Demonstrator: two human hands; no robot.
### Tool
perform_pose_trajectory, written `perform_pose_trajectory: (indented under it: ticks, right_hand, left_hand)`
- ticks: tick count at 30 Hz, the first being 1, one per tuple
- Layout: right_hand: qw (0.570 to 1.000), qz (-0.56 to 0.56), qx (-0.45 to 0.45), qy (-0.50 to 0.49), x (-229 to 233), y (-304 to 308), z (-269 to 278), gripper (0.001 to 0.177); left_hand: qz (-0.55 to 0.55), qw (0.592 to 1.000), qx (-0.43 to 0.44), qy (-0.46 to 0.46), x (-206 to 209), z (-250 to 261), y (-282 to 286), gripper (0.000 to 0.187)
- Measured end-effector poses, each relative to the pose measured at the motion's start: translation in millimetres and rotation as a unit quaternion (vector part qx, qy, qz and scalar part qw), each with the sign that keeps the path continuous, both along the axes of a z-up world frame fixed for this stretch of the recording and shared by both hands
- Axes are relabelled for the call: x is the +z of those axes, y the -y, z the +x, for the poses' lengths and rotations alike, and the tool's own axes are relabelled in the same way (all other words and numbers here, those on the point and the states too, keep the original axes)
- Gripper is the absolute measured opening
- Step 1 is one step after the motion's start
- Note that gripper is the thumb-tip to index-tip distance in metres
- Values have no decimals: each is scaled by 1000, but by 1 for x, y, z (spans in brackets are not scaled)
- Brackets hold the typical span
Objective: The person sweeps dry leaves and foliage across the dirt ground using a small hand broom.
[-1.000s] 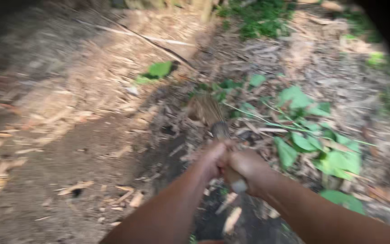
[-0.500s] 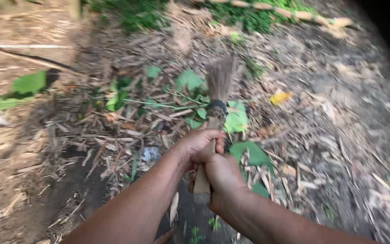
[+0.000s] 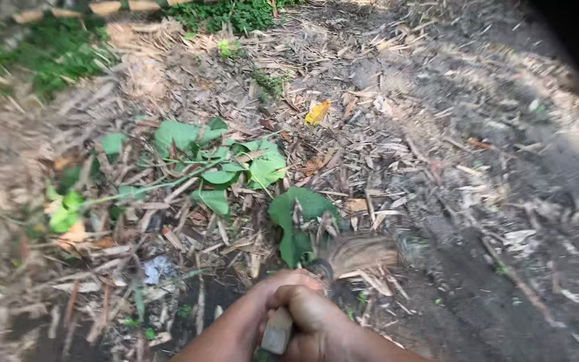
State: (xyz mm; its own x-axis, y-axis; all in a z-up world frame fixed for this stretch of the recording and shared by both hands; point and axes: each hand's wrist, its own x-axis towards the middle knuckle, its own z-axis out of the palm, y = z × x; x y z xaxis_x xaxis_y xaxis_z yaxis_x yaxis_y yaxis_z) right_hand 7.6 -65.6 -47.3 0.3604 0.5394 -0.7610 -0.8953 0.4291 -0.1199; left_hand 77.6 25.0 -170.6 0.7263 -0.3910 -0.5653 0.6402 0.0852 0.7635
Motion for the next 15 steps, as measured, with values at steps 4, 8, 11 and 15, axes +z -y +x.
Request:
perform_pose_trajectory:
  ticks: [4,8,11,15]
  right_hand:
    - [999,-1,-7,53,7,-23,26,17]
    - [975,163,94,119,12,38,78,10]
    - [964,168,142,152,33,88,104,10]
    - [959,13,143,246,76,112,97,11]
  left_hand:
    - [150,975,162,29,47,16,-27,16]
    - [303,905,277,111,91,50,-19,15]
    - [176,931,306,95,114,69,13,15]
    - [47,924,375,52,144,75,52,8]
